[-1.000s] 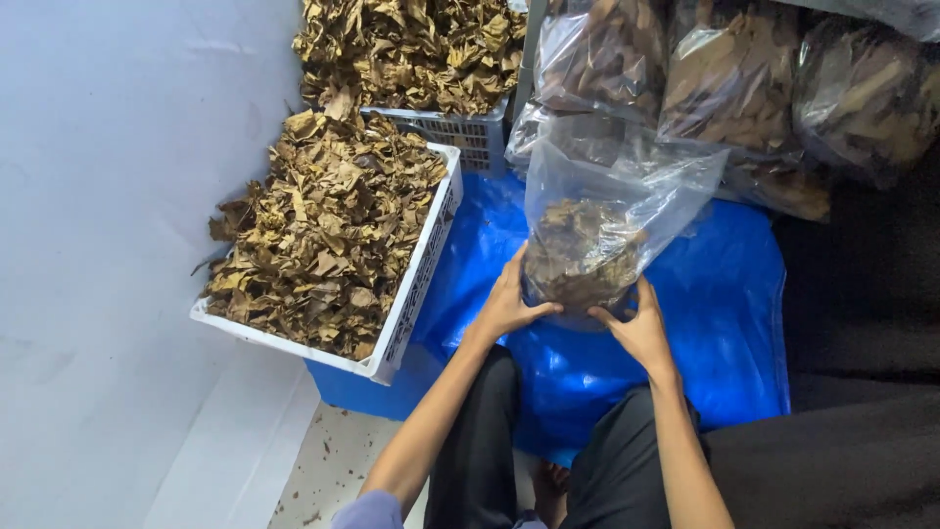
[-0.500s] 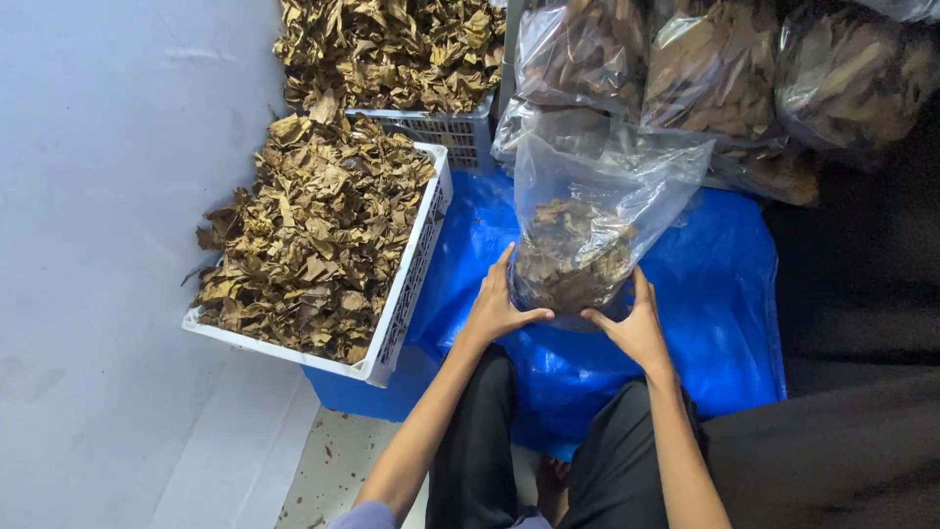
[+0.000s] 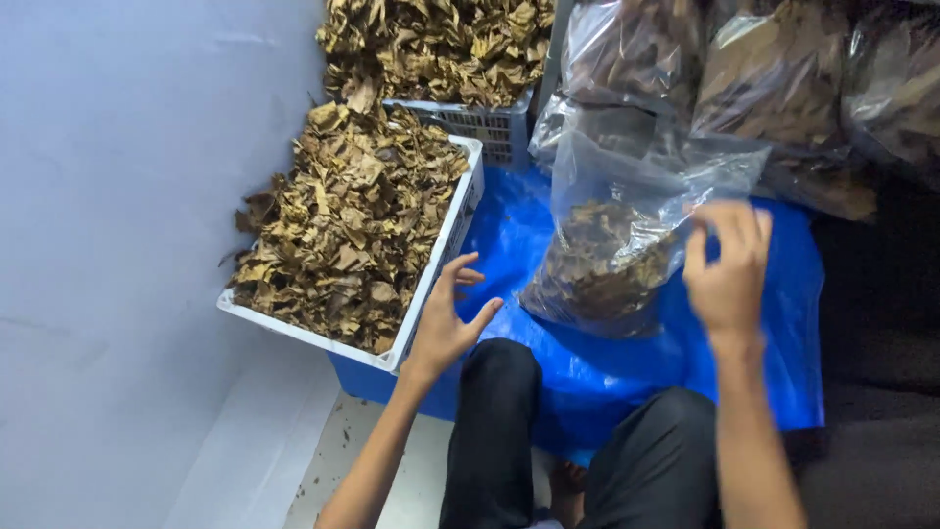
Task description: The person is manually transferring dried leaves from a storage crate into plastic bags for packing.
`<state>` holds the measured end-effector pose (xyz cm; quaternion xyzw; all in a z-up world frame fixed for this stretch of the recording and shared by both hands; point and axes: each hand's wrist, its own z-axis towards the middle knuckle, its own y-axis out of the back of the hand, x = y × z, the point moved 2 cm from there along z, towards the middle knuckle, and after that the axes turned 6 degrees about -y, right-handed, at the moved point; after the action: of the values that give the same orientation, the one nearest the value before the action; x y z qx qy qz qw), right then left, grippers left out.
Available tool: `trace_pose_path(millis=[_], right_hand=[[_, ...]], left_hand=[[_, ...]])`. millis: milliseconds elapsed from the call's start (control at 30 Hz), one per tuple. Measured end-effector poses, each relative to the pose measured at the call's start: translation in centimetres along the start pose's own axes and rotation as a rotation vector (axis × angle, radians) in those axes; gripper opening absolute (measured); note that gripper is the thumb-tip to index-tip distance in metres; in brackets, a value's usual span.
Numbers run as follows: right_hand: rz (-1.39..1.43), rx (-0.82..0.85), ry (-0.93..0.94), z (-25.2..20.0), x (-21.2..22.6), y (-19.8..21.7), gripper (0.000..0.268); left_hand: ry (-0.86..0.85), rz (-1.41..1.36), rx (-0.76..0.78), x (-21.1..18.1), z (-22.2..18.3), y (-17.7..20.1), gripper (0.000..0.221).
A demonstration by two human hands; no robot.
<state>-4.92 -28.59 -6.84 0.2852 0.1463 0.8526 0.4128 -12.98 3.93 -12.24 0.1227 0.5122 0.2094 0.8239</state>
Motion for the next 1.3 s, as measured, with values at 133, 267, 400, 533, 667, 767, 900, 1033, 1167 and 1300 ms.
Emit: trace_pose_path(millis=[133, 267, 400, 533, 667, 767, 900, 1033, 1167, 1300], right_hand=[[-0.193, 0.519, -0.086, 7.8, -0.6, -2.9, 0.049], [-0.450, 0.919, -0.177, 9.7, -6.7, -8.9, 0.055], [-0.471, 0.998, -0.196, 11.8, -4.0, -7.1, 0.025], [-0.457, 0.985, -0.254, 13.3, -0.3, -3.5, 0.020], [-0.458, 1.031, -0.250, 14.0, 2.0, -0.8, 0.027], [-0.351, 1.040, -0.171, 14.8, 3.1, 0.2, 0.025], [-0.306, 1.083, -0.170, 15.1, 4.0, 1.4, 0.032], [-0.325, 1.084, -0.206, 14.6, 3.8, 3.0, 0.020], [-0.393, 1.032, -0.238, 14.1, 3.5, 4.3, 0.025], [-0.510, 0.970, -0.198, 13.6, 2.4, 4.5, 0.026]], left_hand=[[-0.029, 0.036, 0.030, -2.9, -0.4, 1.2, 0.058], [-0.037, -0.074, 0.091, -4.1, -0.3, 0.6, 0.051], [-0.024, -0.087, 0.104, -4.4, -0.1, 0.5, 0.048], [-0.092, -0.107, 0.109, -5.8, 1.8, 0.4, 0.040], [-0.466, 0.116, 0.196, -7.2, 7.4, -1.7, 0.043], [-0.691, 0.372, 0.095, -8.8, 14.0, -4.2, 0.057], [-0.679, 0.500, 0.304, -8.0, 21.5, -8.1, 0.084], [-0.646, 0.411, 0.605, -9.6, 22.1, -8.0, 0.008], [-0.752, 0.323, 0.506, -10.2, 21.3, -7.1, 0.011], [-0.748, 0.328, 0.506, -9.2, 21.1, -7.2, 0.006]])
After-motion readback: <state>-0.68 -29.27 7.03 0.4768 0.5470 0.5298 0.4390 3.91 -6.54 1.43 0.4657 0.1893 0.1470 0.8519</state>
